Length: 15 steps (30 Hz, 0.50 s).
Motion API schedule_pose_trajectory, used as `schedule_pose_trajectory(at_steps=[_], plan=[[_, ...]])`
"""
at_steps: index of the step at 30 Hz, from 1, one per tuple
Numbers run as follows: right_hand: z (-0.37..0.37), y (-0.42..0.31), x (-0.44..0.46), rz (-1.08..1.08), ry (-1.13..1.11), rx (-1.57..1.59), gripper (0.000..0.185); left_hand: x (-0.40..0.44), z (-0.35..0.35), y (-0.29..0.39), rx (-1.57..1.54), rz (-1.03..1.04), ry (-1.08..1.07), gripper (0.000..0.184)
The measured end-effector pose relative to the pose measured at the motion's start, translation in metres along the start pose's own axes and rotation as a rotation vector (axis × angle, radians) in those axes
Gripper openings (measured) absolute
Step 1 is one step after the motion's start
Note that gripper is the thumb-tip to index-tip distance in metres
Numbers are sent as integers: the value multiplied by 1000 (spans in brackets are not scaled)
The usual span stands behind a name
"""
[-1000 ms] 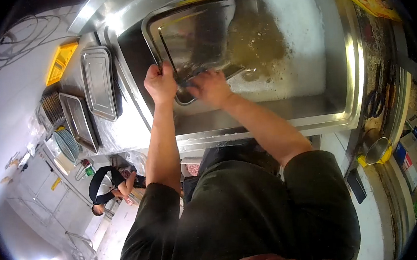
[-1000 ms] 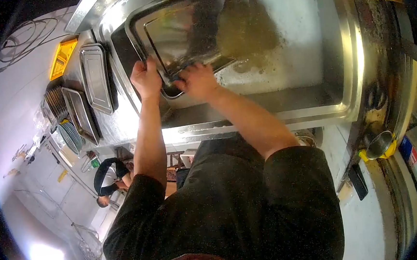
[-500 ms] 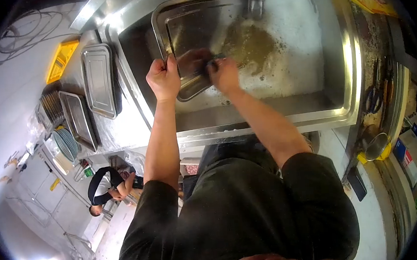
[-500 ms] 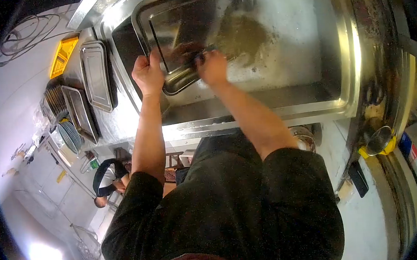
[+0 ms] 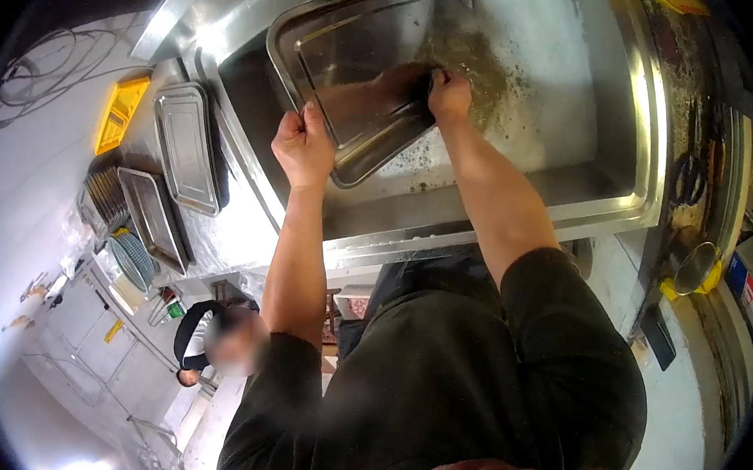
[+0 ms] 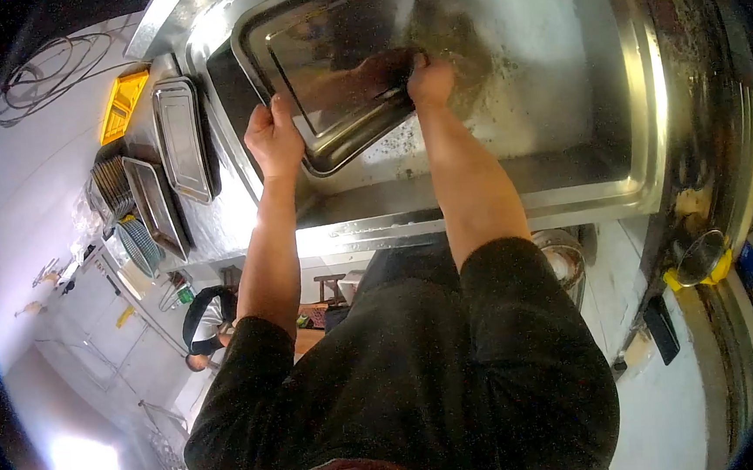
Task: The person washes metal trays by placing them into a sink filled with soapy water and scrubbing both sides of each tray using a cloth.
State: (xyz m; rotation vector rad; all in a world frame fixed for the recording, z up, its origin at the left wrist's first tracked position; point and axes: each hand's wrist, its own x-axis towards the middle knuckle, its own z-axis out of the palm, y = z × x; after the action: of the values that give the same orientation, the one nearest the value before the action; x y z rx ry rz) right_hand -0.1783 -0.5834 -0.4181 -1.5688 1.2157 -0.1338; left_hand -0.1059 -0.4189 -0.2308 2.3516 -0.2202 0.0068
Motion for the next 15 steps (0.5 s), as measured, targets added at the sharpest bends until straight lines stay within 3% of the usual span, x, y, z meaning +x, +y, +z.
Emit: schedule_pose_trajectory(at_steps=[1, 4, 6, 10, 14, 15], plan=[[0, -2, -1, 100, 81, 28, 26, -1, -1, -1, 36, 14, 1, 41], [42, -1, -39, -182, 189, -186, 35, 0, 5, -7, -14, -12, 0, 40], [44, -30, -97, -376, 124, -77, 40, 3, 8, -7, -80, -34, 6, 40], [18, -79, -170, -560, -111, 27, 37, 8, 1, 4, 60, -15, -5, 39], [6, -78, -165, -695, -437, 208, 38, 16, -4, 7, 34, 103, 7, 39], [2, -73, -168, -775, -451, 122, 38, 20, -5, 6, -4, 116, 13, 40]])
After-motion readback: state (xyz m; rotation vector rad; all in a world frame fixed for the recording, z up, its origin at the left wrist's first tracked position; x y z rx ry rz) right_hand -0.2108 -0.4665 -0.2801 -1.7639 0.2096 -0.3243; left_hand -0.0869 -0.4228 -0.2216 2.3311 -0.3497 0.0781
